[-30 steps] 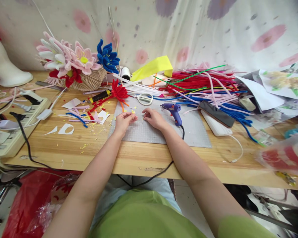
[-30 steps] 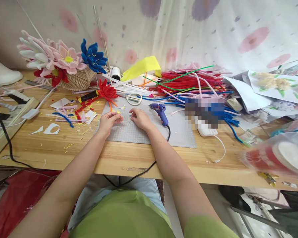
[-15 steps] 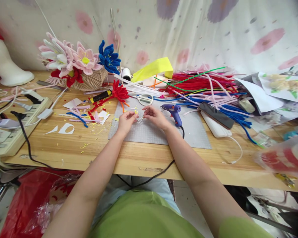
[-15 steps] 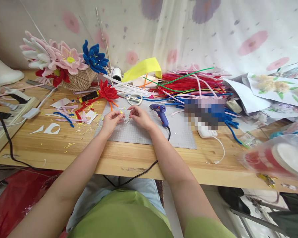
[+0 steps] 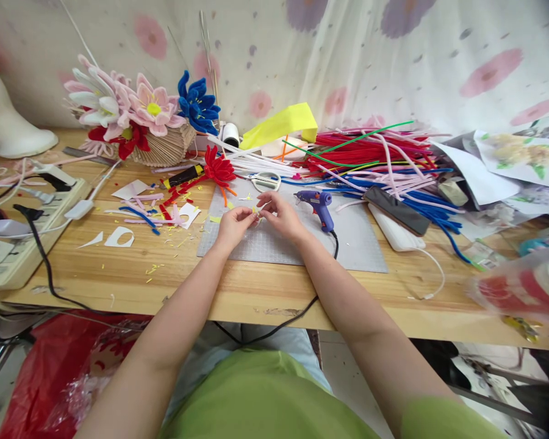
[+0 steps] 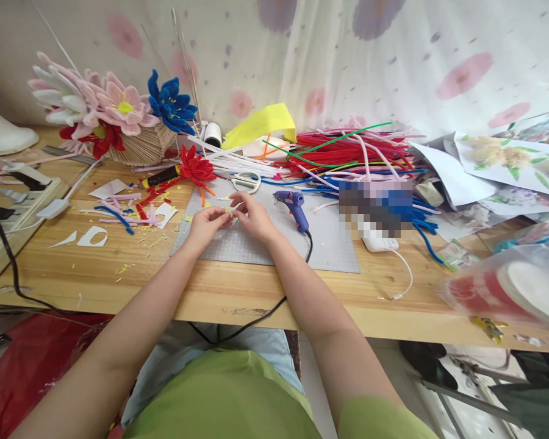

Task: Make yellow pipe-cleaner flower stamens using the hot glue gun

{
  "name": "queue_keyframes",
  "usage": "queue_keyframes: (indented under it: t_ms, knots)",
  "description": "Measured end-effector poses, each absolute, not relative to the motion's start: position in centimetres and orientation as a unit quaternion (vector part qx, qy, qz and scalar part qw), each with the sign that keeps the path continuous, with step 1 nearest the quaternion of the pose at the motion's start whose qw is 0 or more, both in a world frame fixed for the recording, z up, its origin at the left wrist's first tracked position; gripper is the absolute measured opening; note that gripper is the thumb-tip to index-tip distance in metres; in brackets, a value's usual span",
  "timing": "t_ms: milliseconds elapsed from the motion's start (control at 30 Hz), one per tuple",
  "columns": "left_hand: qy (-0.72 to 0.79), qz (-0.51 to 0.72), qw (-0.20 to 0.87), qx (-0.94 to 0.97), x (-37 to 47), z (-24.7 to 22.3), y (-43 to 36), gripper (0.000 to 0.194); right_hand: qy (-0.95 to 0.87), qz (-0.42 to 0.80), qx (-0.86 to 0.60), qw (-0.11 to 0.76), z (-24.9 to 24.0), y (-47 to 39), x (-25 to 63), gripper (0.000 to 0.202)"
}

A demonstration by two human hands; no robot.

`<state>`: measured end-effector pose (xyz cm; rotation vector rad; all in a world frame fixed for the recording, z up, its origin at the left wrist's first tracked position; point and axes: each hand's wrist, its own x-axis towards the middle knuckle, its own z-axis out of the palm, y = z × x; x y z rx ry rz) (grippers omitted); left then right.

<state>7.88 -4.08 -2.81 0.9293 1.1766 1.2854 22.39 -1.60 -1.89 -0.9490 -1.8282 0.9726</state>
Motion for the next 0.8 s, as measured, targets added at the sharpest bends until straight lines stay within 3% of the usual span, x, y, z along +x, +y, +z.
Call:
queue_keyframes:
  t_ms: [400,600,800]
  knots:
    - [0.509,0.522,0.503,0.464,7.3,-4.0,-3.7,0.025,-0.697,0.398,-0.389,0.452,-2.5,-1.0,22.4,0.025]
    - [0.543,0.557,0.497,0.386,7.0,-2.9,-3.7,0.027,-0.775,0.379,-0.391,0.321,-3.0,-0.7,23.6,0.039]
    - [0.538,0.570,0.503,0.365,7.0,-2.3,-3.7,0.030,-0.799,0.326,-0.410,0.295,-2.9,-1.0,23.1,0.034]
